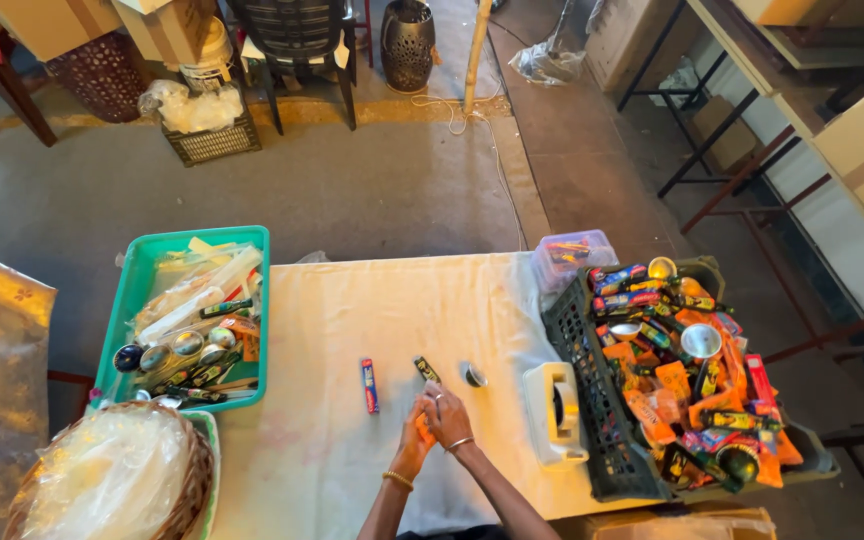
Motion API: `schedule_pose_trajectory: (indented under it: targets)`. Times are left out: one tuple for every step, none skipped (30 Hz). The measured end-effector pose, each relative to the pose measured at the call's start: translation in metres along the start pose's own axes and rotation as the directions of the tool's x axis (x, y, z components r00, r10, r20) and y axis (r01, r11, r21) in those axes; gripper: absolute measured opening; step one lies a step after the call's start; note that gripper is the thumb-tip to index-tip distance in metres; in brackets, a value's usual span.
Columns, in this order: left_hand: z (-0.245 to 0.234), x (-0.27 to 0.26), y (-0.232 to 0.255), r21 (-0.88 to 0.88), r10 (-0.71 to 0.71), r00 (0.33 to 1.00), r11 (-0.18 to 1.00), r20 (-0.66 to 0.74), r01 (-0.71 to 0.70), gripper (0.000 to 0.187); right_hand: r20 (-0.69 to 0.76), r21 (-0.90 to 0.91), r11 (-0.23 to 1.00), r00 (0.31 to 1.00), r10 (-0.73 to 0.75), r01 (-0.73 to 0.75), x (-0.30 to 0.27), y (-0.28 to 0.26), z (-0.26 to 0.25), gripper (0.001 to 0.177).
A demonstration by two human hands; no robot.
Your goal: Sorting various small consumer products and packing some into plastic containers.
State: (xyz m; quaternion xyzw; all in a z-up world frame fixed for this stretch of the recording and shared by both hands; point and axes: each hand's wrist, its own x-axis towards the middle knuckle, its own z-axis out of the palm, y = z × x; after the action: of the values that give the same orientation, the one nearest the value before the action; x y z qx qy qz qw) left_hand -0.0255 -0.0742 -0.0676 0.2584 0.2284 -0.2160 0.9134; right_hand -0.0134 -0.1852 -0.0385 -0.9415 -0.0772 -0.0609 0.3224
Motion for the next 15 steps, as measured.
schedule_pose_trajectory:
  targets:
    - [0.002,0.002,-0.003,-0.043,-0.062,0.998,0.997,-0.031,0.061,0.046,0.114,0.109,0.99,0.991,0.072,-0.084,0.002,0.007,-0.005,0.04]
    - [-0.008,0.011,-0.008,-0.045,-0.058,0.998,0.997,-0.029,0.057,0.046,0.114,0.107,0.991,0.991,0.067,-0.079,0.001,0.005,-0.007,0.04]
    - [-0.019,0.019,-0.015,-0.127,0.027,0.999,0.992,0.029,-0.023,0.044,0.07,0.117,0.991,0.995,-0.067,0.059,-0.001,0.003,-0.009,0.039]
    - [-0.029,0.028,-0.021,-0.212,0.117,0.99,0.972,0.079,-0.098,0.042,0.028,0.121,0.973,0.979,-0.201,0.196,-0.002,0.001,-0.011,0.038]
    - [-0.029,0.027,-0.014,-0.214,0.122,0.989,0.971,0.078,-0.103,0.042,0.029,0.122,0.972,0.978,-0.205,0.2,-0.005,-0.002,-0.008,0.038]
    - [-0.028,0.026,-0.007,-0.19,0.125,0.992,0.975,0.021,-0.119,0.047,0.063,0.159,0.953,0.96,-0.271,0.259,-0.007,-0.005,-0.005,0.04]
    - [-0.026,0.028,0.001,-0.164,0.129,0.991,0.977,-0.032,-0.133,0.051,0.091,0.195,0.929,0.937,-0.337,0.315,-0.007,-0.006,-0.002,0.041]
    - [-0.019,0.026,0.006,-0.167,0.134,0.991,0.977,-0.029,-0.137,0.051,0.09,0.193,0.927,0.935,-0.342,0.321,-0.007,-0.011,-0.003,0.041]
    - [-0.014,0.02,0.007,-0.129,0.136,0.984,0.98,-0.113,-0.151,0.057,0.135,0.264,0.915,0.928,-0.347,0.304,-0.012,-0.016,-0.004,0.045]
    - [-0.01,0.015,0.009,-0.091,0.14,0.97,0.983,-0.197,-0.16,0.064,0.178,0.333,0.9,0.919,-0.352,0.281,-0.017,-0.021,-0.004,0.05]
    - [0.003,0.005,0.013,-0.096,0.142,0.969,0.982,-0.201,-0.164,0.064,0.184,0.335,0.899,0.916,-0.356,0.282,-0.015,-0.025,-0.011,0.05]
    - [0.016,-0.005,0.017,0.001,0.234,0.946,0.971,-0.224,-0.239,0.058,0.149,0.26,0.907,0.914,-0.376,0.331,-0.013,-0.029,-0.017,0.05]
    - [0.027,-0.015,0.026,0.104,0.33,0.914,0.944,-0.235,-0.314,0.054,0.11,0.185,0.906,0.908,-0.403,0.38,-0.008,-0.036,-0.021,0.051]
    - [0.027,-0.01,0.021,0.104,0.338,0.91,0.941,-0.239,-0.322,0.054,0.112,0.191,0.903,0.905,-0.41,0.386,-0.001,-0.041,-0.03,0.051]
    - [0.023,-0.01,0.015,0.105,0.29,0.934,0.956,-0.21,-0.273,0.054,0.08,0.108,0.926,0.925,-0.37,0.361,0.002,-0.048,-0.037,0.052]
